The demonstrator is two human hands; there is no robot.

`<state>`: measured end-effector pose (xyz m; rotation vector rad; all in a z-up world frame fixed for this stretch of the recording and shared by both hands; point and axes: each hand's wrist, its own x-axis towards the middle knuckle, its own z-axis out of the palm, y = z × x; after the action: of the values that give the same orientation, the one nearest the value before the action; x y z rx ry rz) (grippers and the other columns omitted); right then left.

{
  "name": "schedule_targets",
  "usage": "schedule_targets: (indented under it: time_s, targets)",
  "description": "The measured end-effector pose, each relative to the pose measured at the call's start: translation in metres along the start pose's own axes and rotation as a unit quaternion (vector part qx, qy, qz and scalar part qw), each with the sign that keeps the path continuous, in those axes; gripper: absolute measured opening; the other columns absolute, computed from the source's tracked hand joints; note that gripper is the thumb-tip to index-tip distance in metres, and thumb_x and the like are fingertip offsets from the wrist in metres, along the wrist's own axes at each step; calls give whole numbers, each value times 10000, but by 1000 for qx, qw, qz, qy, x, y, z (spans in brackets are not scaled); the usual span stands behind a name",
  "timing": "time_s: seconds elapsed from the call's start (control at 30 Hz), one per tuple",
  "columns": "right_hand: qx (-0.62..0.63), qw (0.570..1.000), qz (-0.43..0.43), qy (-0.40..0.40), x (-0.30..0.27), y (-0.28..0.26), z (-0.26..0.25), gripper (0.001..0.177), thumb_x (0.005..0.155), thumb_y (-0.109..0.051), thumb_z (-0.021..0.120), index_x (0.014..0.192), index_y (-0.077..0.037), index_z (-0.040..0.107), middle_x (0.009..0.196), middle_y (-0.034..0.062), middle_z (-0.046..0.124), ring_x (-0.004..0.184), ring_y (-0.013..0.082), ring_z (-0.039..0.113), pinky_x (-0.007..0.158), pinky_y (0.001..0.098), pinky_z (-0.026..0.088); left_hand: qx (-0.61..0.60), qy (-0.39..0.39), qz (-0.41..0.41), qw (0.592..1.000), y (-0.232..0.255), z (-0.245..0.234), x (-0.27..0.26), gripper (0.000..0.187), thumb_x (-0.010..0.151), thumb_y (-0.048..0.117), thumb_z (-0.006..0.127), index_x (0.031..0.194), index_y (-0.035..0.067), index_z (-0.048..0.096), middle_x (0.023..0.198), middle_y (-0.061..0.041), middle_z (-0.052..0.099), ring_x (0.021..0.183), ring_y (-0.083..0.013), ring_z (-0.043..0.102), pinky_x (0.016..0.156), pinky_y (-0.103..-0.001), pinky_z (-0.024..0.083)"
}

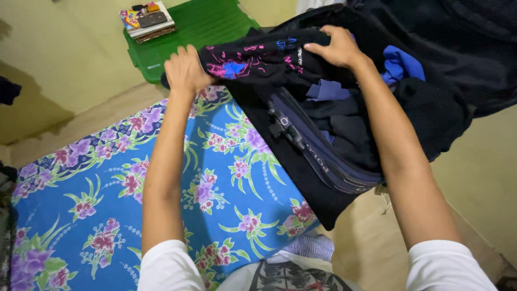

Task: The person packs a suitcase by taking clothes out, folding them individually by hand on a bed with a floral sheet, and placing them back inside.

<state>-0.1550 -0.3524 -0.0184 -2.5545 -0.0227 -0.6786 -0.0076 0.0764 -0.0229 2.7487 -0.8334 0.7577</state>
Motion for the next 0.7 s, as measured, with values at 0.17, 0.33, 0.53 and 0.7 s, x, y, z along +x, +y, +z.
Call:
schedule_targets:
  time_s: [0.17,0.33,0.53,0.7]
  targets:
    - [19,973,112,-203,-11,-16,-17,681,853,-563,764,1314,-65,699,1237,154,719,1144,256,671,1011,370,491,-38,-67,-12,997,8,20,-30,1065,560,757,875,1171,-67,589,1110,-247,619,960,-431,657,748,-529,550]
    - [45,941,143,-303,-20,-45,-30,871,664,-462,870,1393,-65,607,1313,115,695,1218,242,627,1064,359,443,-90,-186,91,974,-1,48,-37,1181,565,794,841,1370,-20,552,1342,-251,542,1242,-441,538,1000,-583,457]
    - [25,917,102,-384,-15,-58,-23,962,591,-434,915,1410,-63,571,1379,99,663,1273,246,604,1104,356,419,-257,-166,143,941,15,45,-24,1381,433,648,964,1509,4,386,1624,-264,296,1465,-455,305,1162,-548,342]
    - [63,939,-40,-335,-17,-70,-12,1075,538,-433,929,1429,-25,487,1372,156,621,1267,294,563,1077,385,402,-254,-41,261,930,57,24,-5,1568,345,517,1037,1575,-5,218,1646,-227,278,1485,-419,315,1187,-543,243]
